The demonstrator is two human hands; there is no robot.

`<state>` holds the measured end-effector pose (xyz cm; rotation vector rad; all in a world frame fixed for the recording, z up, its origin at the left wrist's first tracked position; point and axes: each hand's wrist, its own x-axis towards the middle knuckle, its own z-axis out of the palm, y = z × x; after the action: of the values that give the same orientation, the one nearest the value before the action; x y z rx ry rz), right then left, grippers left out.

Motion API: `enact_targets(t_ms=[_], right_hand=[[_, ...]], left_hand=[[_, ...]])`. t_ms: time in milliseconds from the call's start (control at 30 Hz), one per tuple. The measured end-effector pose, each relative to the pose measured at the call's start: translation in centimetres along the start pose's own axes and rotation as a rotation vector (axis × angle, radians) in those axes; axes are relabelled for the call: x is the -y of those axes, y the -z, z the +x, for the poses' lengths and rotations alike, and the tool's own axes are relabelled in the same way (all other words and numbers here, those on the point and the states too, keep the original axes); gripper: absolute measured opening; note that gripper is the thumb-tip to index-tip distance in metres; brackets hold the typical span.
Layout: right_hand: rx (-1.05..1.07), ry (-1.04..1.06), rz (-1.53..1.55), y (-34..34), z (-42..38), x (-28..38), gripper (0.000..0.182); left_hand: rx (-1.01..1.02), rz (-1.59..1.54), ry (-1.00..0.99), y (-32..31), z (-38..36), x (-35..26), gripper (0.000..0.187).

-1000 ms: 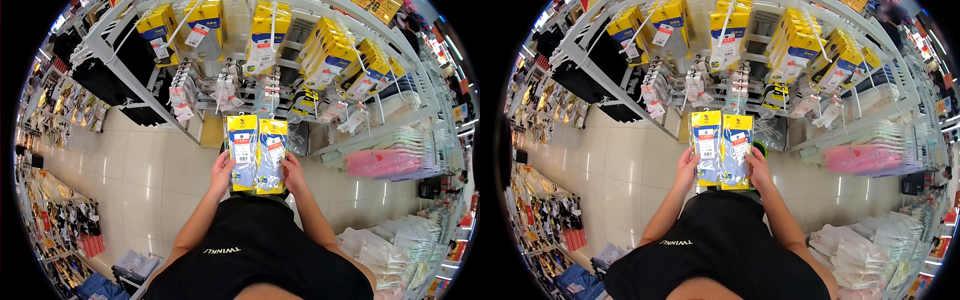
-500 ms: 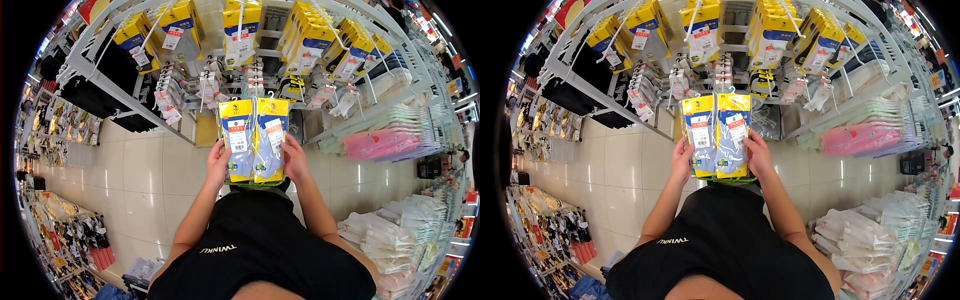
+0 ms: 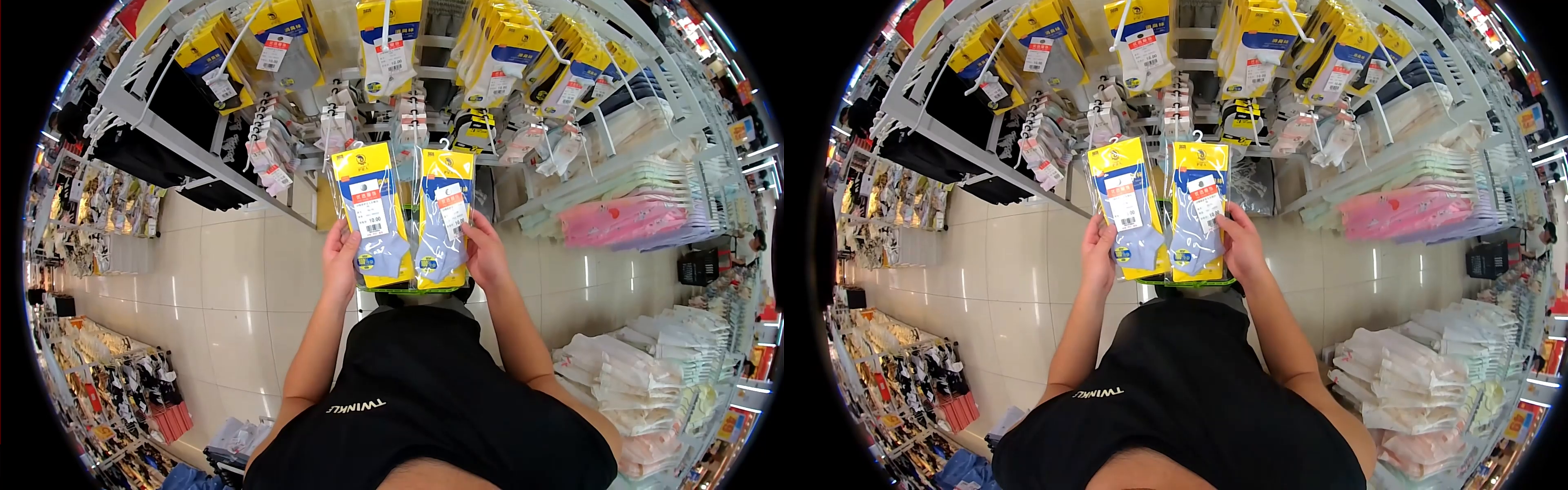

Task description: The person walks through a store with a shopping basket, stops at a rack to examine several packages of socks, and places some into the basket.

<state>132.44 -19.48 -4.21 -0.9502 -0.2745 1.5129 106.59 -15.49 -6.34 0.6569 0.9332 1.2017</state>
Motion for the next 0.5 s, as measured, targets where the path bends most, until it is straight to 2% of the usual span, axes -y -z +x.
enact_targets(t_ms=[500], right_hand=[[-0.026, 0.046, 0.023, 0.6, -1.2, -0.4, 0.028]], left_hand=[[0.014, 0.020, 0.010, -0.8, -0.6, 0.6, 0.048]])
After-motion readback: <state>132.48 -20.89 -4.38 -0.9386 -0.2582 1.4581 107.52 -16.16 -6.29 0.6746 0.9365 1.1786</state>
